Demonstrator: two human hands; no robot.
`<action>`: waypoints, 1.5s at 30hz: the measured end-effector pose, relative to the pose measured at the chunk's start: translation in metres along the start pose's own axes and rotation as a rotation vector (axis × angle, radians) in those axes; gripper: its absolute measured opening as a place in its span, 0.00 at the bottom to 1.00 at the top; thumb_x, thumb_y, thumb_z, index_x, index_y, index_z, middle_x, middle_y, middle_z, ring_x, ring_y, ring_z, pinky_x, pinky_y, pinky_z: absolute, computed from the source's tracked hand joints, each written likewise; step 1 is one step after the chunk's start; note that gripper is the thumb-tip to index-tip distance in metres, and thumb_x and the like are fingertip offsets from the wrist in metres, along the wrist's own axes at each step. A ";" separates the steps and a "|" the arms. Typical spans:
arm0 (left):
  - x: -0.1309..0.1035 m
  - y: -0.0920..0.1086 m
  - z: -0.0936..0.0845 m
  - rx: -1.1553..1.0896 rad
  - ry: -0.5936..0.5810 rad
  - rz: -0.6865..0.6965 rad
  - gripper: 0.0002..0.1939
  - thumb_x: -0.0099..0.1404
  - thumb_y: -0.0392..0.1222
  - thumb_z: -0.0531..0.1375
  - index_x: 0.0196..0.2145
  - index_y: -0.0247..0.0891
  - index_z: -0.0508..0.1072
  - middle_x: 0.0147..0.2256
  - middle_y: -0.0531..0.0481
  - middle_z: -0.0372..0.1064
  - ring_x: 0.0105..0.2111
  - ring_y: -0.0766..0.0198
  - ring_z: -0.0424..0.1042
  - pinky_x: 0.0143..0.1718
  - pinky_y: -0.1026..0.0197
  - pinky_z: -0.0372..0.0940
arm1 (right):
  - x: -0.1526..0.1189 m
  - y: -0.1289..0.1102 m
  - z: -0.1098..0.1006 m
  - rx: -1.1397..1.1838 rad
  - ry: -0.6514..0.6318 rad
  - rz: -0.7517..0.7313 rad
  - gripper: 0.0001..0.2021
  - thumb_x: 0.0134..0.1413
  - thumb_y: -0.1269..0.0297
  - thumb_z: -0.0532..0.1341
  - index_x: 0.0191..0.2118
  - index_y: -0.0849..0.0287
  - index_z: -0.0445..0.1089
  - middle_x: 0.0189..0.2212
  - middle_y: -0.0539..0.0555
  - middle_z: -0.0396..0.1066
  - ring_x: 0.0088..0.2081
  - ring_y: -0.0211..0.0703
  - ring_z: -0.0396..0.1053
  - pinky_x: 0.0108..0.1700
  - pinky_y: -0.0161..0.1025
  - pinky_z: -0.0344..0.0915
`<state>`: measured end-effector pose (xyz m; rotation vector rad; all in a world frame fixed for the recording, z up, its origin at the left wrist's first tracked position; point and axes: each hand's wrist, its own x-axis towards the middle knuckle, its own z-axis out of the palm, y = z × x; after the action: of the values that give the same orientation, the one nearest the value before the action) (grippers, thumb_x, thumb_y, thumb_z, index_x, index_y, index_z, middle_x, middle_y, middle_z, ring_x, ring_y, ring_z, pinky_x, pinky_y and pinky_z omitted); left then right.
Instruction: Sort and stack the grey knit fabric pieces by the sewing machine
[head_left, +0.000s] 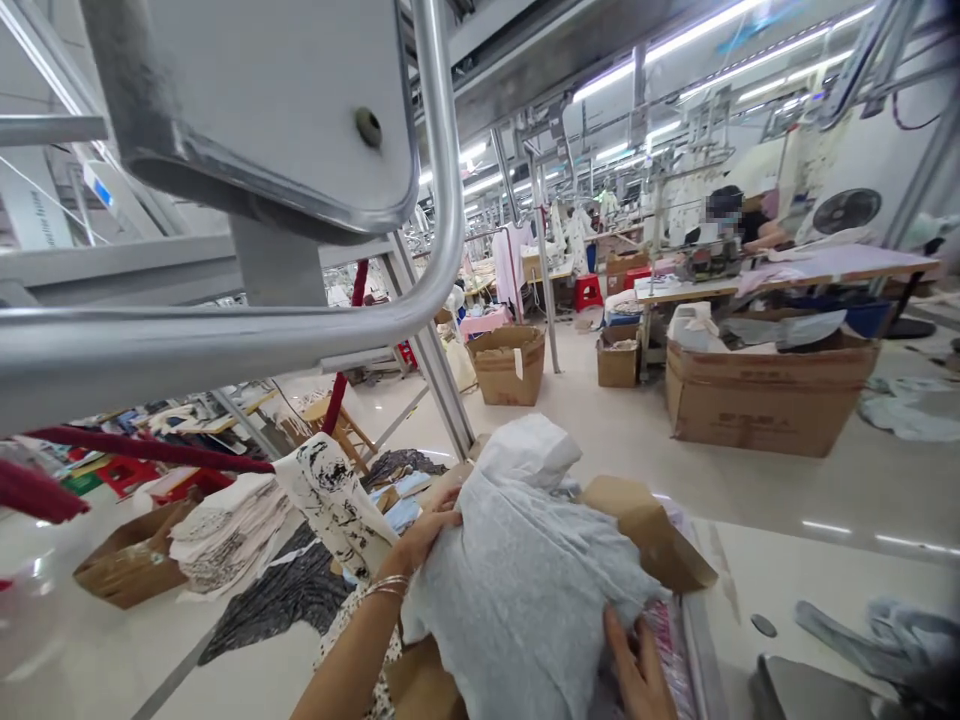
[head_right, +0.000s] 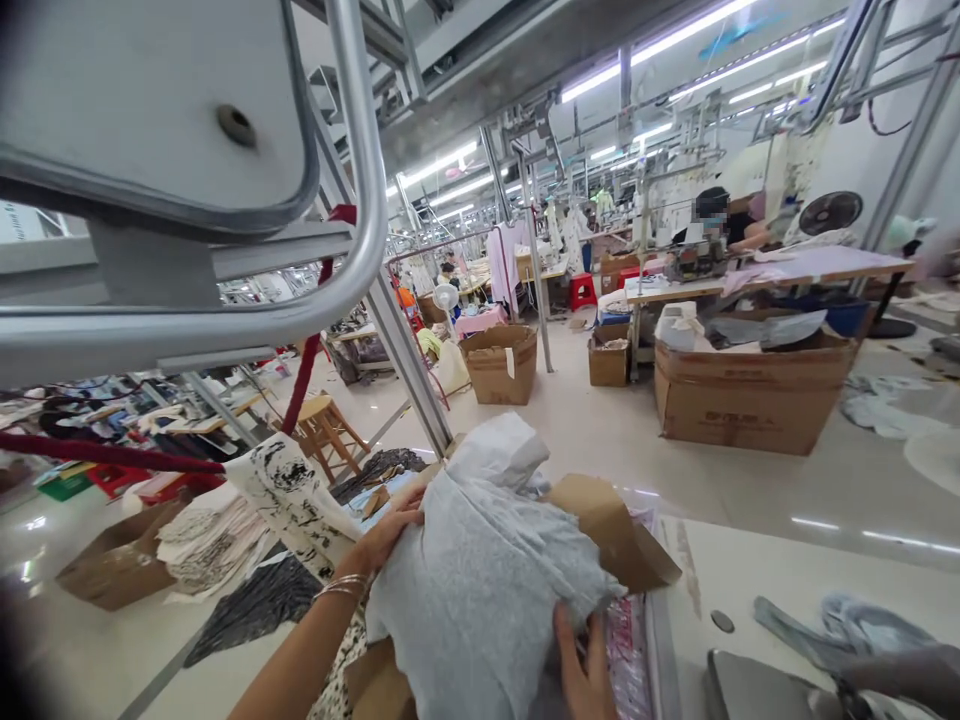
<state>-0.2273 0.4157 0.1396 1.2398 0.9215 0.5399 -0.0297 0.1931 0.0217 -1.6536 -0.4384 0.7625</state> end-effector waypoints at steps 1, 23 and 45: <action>-0.001 -0.003 -0.001 0.004 -0.011 -0.003 0.39 0.45 0.38 0.64 0.57 0.38 0.65 0.52 0.44 0.71 0.51 0.49 0.69 0.56 0.49 0.58 | 0.001 -0.001 -0.004 0.000 -0.004 0.040 0.45 0.54 0.31 0.51 0.63 0.67 0.56 0.63 0.74 0.55 0.62 0.73 0.55 0.61 0.67 0.51; -0.035 -0.023 0.020 0.700 0.595 0.475 0.17 0.58 0.42 0.60 0.45 0.36 0.71 0.46 0.40 0.68 0.51 0.47 0.65 0.56 0.40 0.60 | 0.006 -0.041 -0.066 0.204 -0.341 0.223 0.24 0.29 0.44 0.75 0.29 0.59 0.74 0.28 0.50 0.72 0.36 0.46 0.69 0.39 0.35 0.68; -0.097 -0.061 0.176 -0.249 0.538 -0.039 0.21 0.58 0.57 0.64 0.40 0.37 0.72 0.38 0.44 0.73 0.45 0.47 0.70 0.52 0.49 0.65 | -0.054 -0.091 -0.048 -0.039 -0.329 -0.129 0.23 0.50 0.40 0.62 0.38 0.56 0.74 0.38 0.57 0.74 0.37 0.49 0.72 0.31 0.38 0.72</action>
<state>-0.1424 0.2244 0.1188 0.8591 1.2785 0.9534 -0.0242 0.1434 0.1266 -1.5219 -0.7889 0.9365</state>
